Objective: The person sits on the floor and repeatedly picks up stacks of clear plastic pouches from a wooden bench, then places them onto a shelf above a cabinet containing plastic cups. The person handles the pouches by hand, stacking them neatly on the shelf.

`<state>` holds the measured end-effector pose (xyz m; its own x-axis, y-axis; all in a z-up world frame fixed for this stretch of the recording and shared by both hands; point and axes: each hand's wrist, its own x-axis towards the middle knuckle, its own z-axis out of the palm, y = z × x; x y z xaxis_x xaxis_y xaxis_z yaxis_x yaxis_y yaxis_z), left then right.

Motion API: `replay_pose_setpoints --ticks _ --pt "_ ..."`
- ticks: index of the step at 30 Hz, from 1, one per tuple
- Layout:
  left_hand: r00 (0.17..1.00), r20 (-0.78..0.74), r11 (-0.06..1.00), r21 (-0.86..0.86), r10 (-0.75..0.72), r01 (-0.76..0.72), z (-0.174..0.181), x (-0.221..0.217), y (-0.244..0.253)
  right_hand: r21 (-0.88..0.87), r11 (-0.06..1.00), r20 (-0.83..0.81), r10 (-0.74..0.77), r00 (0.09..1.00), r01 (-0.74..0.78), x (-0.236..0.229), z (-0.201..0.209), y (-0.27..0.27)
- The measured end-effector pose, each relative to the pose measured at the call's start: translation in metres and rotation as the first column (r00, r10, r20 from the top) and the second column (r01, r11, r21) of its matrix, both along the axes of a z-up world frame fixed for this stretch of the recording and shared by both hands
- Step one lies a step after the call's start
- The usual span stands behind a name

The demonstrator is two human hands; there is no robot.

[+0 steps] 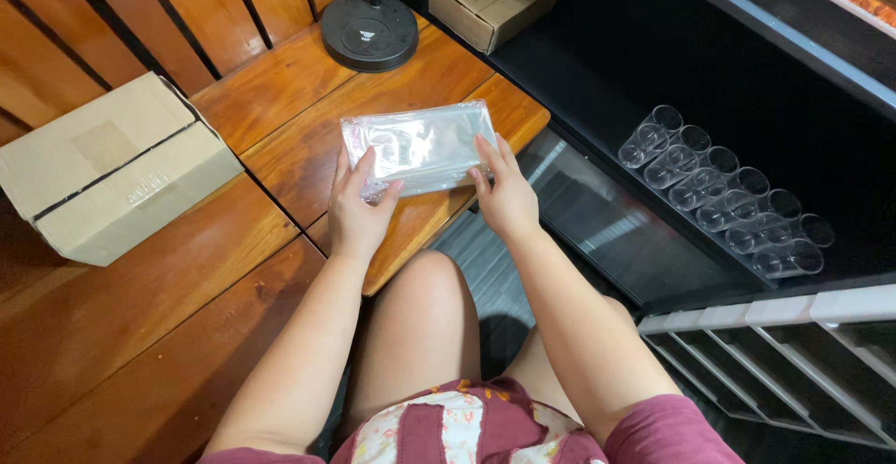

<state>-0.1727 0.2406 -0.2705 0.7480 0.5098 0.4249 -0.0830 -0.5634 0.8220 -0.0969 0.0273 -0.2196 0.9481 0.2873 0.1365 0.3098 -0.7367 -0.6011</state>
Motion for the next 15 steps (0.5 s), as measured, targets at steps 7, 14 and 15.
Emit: replay_pose_setpoints --ticks 7,14,15 --pt "1.0 0.008 1.0 0.009 0.01 -0.01 -0.004 0.001 0.0 -0.015 1.0 -0.014 -0.01 1.0 0.009 -0.002 0.001 0.0" --pt "1.0 0.011 1.0 0.017 0.0 0.0 -0.002 -0.001 0.0 -0.044 0.999 0.015 -0.021 1.0 0.022 0.001 0.0 0.001" --pt "1.0 0.01 1.0 0.02 -0.005 0.004 0.002 -0.002 -0.001 -0.068 0.997 0.04 -0.022 0.999 0.024 0.003 0.0 0.001"
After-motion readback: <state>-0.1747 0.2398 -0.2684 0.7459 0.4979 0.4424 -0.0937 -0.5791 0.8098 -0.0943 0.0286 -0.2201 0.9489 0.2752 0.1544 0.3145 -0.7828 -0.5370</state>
